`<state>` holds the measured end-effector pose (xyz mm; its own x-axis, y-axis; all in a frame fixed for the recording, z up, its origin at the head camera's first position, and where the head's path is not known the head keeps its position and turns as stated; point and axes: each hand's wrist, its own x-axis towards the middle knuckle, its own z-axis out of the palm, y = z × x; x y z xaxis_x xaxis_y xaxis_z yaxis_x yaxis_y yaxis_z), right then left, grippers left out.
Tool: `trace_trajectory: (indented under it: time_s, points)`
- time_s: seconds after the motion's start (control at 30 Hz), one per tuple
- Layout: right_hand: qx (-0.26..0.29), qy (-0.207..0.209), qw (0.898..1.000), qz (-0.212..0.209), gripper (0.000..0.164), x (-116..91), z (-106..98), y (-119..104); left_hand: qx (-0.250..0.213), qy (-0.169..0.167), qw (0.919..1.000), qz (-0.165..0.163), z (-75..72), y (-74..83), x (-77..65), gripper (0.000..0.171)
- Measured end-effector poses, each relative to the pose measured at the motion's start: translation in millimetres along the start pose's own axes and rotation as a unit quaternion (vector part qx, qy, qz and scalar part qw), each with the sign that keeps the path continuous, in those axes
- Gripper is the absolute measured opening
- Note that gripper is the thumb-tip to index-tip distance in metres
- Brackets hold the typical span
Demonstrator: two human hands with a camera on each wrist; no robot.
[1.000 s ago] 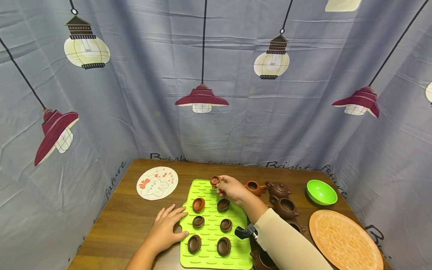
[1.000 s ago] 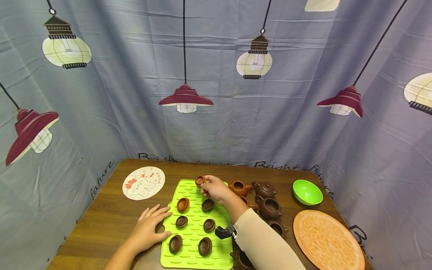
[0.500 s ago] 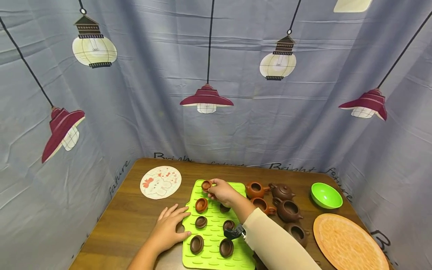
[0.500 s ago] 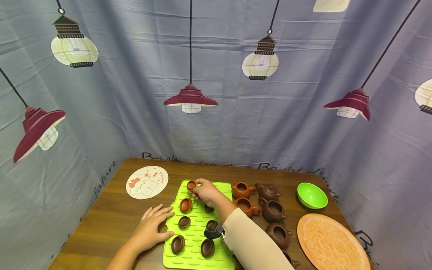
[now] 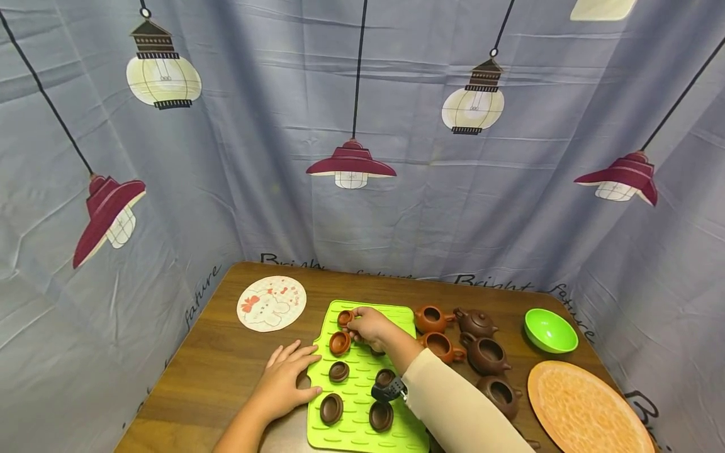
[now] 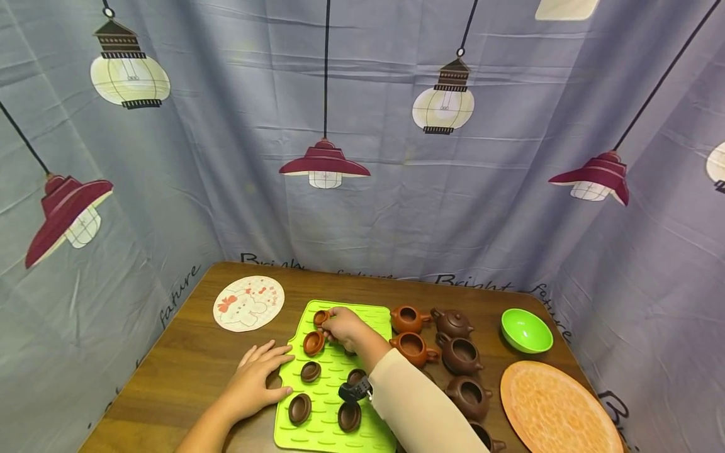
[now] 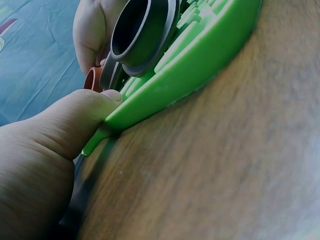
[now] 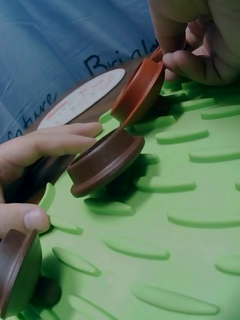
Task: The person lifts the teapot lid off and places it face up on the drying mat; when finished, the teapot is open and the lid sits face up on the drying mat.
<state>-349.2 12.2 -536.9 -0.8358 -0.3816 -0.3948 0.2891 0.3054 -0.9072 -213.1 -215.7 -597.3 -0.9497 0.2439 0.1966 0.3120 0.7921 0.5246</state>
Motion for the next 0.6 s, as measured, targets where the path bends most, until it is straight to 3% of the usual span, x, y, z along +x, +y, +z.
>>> trace_trajectory:
  time_s: [0.47,0.6]
  points:
    - [-0.011,0.019,1.000,0.009,0.032,4.4,1.9,-0.5,-0.002,-0.002,1.0000,-0.002,-1.4,1.5,0.6,0.066]
    - [-0.028,0.029,0.999,0.006,0.026,3.4,3.6,-0.8,0.002,0.003,1.0000,0.003,-2.0,2.5,0.8,0.065]
